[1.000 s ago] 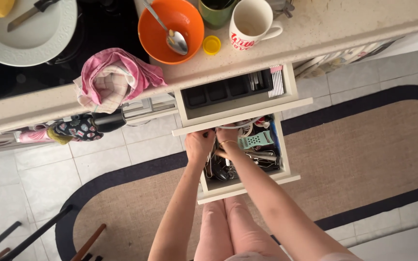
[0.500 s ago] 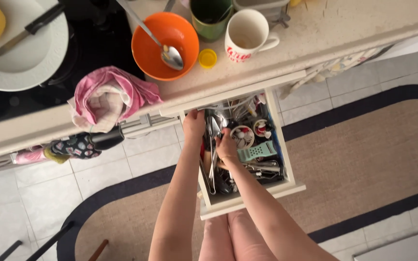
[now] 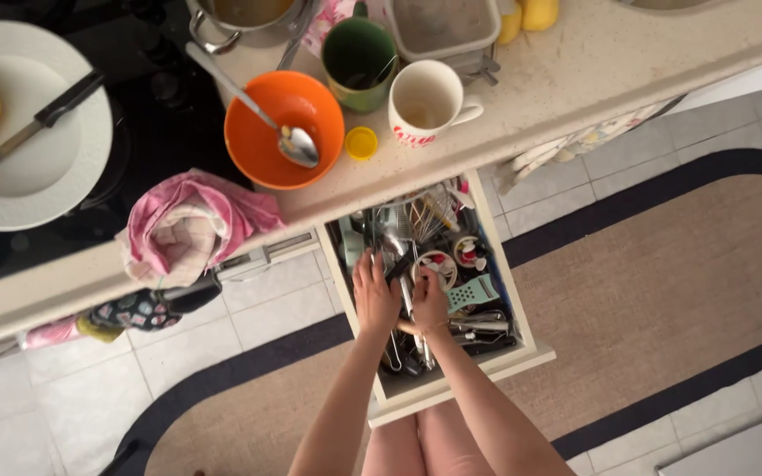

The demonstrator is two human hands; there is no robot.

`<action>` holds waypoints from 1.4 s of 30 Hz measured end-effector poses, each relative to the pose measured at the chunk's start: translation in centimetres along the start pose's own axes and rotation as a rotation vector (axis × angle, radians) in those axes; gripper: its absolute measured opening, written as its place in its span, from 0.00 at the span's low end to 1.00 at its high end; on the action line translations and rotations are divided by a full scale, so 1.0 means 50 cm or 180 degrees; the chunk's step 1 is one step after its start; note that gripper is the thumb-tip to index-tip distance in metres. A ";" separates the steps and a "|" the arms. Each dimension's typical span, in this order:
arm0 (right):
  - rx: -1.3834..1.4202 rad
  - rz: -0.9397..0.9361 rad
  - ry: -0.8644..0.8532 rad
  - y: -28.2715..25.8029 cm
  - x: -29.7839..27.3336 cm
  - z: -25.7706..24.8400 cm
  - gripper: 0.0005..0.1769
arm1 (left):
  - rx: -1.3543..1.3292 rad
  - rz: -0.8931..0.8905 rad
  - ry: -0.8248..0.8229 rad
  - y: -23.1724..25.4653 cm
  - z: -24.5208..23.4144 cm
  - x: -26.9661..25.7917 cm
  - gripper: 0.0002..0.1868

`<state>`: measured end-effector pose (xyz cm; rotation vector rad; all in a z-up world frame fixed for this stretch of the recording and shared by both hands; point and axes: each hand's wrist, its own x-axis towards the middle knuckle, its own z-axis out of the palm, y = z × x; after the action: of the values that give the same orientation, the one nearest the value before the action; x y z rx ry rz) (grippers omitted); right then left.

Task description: The person peels and cuts potatoes into wedges with a paring knife over a plate, then transfers the cut pieces by hand into a pot of water on the stove. They briefly open a cutlery drawer and use a wire skimmer in the pot while continuing to cut more potato pieces.

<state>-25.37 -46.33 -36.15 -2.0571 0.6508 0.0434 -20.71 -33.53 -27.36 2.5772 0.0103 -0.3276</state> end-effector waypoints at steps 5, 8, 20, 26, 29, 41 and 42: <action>-0.0248 -0.0228 -0.0111 0.009 -0.004 -0.037 0.16 | 0.0680 0.0571 0.0088 -0.078 0.054 0.006 0.39; -0.0221 -0.0034 -0.0325 -0.021 0.002 -0.081 0.16 | 0.0764 0.0715 0.0057 -0.094 0.058 0.020 0.38; -0.0167 -0.0344 -0.0293 0.046 -0.021 -0.172 0.14 | 0.1262 0.0863 -0.0076 -0.090 0.079 0.005 0.40; -0.0026 -0.1087 -0.0190 0.093 0.021 -0.237 0.14 | 0.1538 0.0974 -0.0015 -0.111 0.095 0.003 0.39; -0.0135 -0.0973 -0.0404 0.097 0.032 -0.285 0.13 | 0.1567 0.0926 -0.0085 -0.102 0.097 0.002 0.39; 0.0536 -0.0343 -0.0882 0.084 0.031 -0.291 0.16 | -0.1804 0.0107 0.0740 0.014 0.111 0.200 0.26; 0.0663 -0.0245 -0.0884 0.089 0.025 -0.288 0.16 | -0.2075 0.0182 0.0977 0.026 0.111 0.216 0.24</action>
<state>-29.54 -60.27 -32.02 -1.8299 0.3867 0.2049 -11.39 -38.14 -33.80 1.9494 0.1319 0.0910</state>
